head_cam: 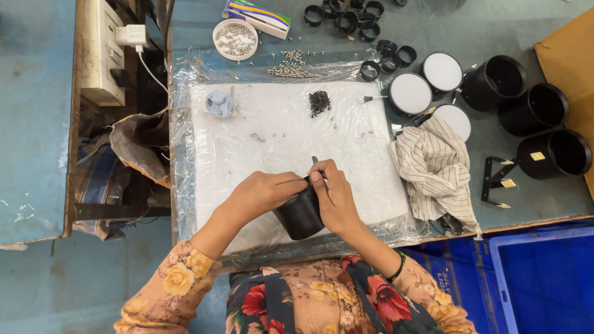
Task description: The person assembles black cylindrical light fixtures by hand, inserting small metal components and using a green pneumatic tool to drive fasteners. They wipe the fixture with a cloth, attach a metal bracket, and place the completed unit into a blue bin.
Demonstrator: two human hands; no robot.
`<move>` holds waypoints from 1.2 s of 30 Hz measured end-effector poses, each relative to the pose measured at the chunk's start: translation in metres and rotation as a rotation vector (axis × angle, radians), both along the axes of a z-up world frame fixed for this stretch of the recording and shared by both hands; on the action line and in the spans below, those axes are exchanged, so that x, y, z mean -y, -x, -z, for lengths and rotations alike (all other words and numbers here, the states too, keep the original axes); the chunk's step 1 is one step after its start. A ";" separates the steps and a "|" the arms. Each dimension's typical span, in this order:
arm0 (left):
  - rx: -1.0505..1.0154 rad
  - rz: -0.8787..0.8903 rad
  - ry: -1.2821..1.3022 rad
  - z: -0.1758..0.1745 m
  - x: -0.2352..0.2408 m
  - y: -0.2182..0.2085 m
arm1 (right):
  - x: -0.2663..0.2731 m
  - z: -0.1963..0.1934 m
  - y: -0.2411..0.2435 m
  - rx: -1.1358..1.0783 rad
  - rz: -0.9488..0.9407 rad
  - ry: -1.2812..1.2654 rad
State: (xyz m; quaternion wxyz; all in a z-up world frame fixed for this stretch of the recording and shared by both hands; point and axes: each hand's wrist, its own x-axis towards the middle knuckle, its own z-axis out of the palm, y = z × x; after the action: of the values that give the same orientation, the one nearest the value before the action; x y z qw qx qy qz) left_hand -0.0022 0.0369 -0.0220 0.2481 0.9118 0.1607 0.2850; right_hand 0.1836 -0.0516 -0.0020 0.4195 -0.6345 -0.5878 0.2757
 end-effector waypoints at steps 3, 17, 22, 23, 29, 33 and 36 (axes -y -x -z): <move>0.000 -0.013 -0.002 0.001 0.001 0.002 | -0.001 -0.001 0.002 -0.007 -0.001 0.017; 0.036 -0.068 0.023 0.006 0.005 0.003 | -0.004 -0.003 0.004 -0.020 -0.011 0.013; 0.052 -0.081 0.135 0.005 0.008 0.004 | -0.006 -0.004 0.004 -0.070 -0.011 0.046; 0.043 -0.092 0.204 0.004 0.007 0.004 | -0.007 -0.003 0.003 -0.071 -0.007 0.055; -0.007 -0.175 0.425 -0.020 -0.003 0.009 | -0.009 0.011 -0.003 -0.116 0.070 0.091; 0.048 -0.323 0.491 -0.048 0.029 0.016 | -0.008 0.022 -0.009 -0.420 0.074 0.060; 0.050 -0.359 0.262 -0.048 0.066 -0.002 | -0.002 0.028 -0.006 -0.569 0.105 0.074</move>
State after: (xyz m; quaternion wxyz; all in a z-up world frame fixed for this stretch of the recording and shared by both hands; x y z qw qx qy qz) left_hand -0.0002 -0.0293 0.0263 0.3134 0.8212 0.3498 0.3239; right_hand 0.1893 -0.0498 -0.0302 0.5578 -0.5759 -0.4023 0.4420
